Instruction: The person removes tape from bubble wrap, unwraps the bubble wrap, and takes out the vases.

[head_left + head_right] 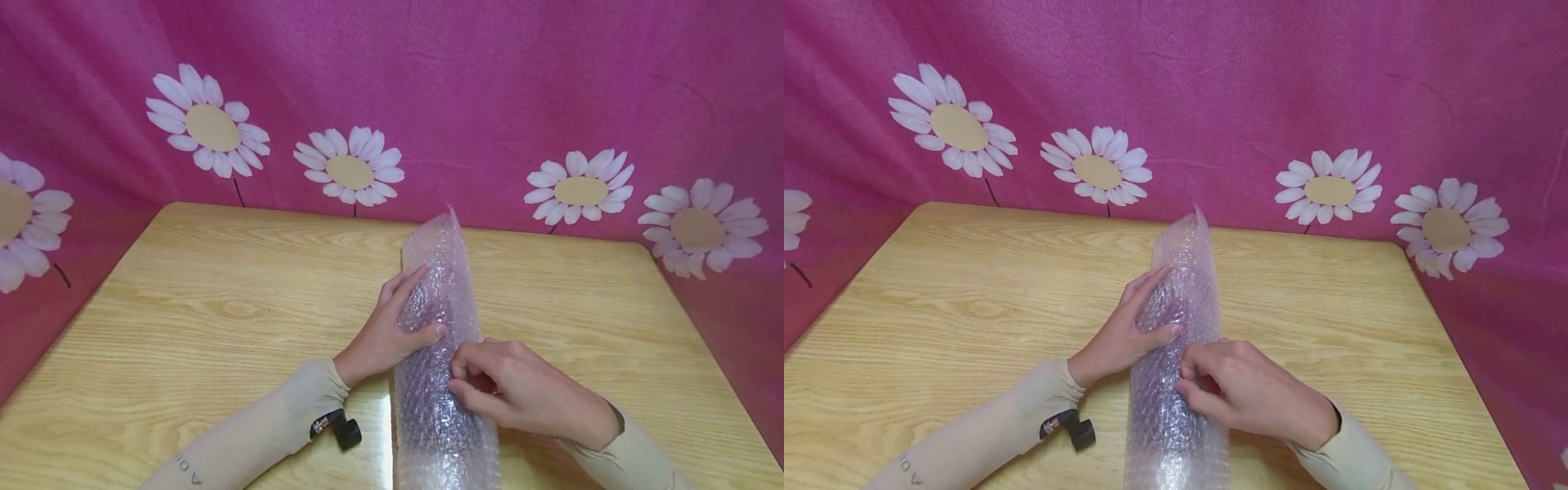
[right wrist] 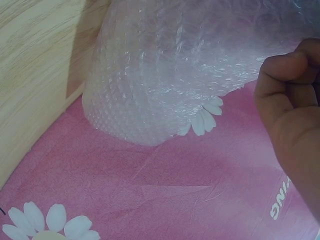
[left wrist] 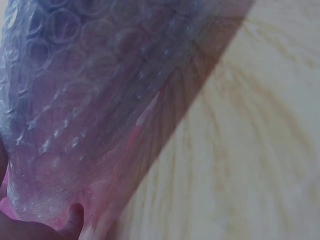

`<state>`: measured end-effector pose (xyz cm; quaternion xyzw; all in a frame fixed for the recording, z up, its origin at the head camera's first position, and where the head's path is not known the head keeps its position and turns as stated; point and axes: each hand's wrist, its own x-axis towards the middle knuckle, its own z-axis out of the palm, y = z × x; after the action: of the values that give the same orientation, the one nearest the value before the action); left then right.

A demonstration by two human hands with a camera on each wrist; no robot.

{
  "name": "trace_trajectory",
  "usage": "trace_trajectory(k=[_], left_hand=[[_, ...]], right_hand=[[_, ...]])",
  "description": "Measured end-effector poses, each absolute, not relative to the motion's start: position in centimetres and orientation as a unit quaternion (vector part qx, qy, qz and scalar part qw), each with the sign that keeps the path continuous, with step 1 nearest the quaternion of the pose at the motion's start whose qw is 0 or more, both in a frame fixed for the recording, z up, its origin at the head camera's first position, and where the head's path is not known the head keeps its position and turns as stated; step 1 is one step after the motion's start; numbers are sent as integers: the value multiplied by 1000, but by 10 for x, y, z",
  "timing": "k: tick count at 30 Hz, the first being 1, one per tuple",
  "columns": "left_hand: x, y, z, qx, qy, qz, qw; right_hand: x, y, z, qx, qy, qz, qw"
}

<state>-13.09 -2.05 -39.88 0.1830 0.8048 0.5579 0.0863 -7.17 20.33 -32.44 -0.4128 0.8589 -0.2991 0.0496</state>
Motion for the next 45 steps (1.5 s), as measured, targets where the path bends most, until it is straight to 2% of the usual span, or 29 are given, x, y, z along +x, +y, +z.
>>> trace_trajectory(k=[11, 34, 45], left_hand=[[-131, -20, -396, 185, 805, 557, 89], [-130, -18, -395, 182, 806, 556, 87], [-130, -20, -400, 180, 810, 553, 83]], right_hand=[[-71, 206, -322, -392, 867, -298, 71], [-70, 210, -317, -406, 863, -294, 58], [-73, 211, -317, -377, 871, -296, 108]])
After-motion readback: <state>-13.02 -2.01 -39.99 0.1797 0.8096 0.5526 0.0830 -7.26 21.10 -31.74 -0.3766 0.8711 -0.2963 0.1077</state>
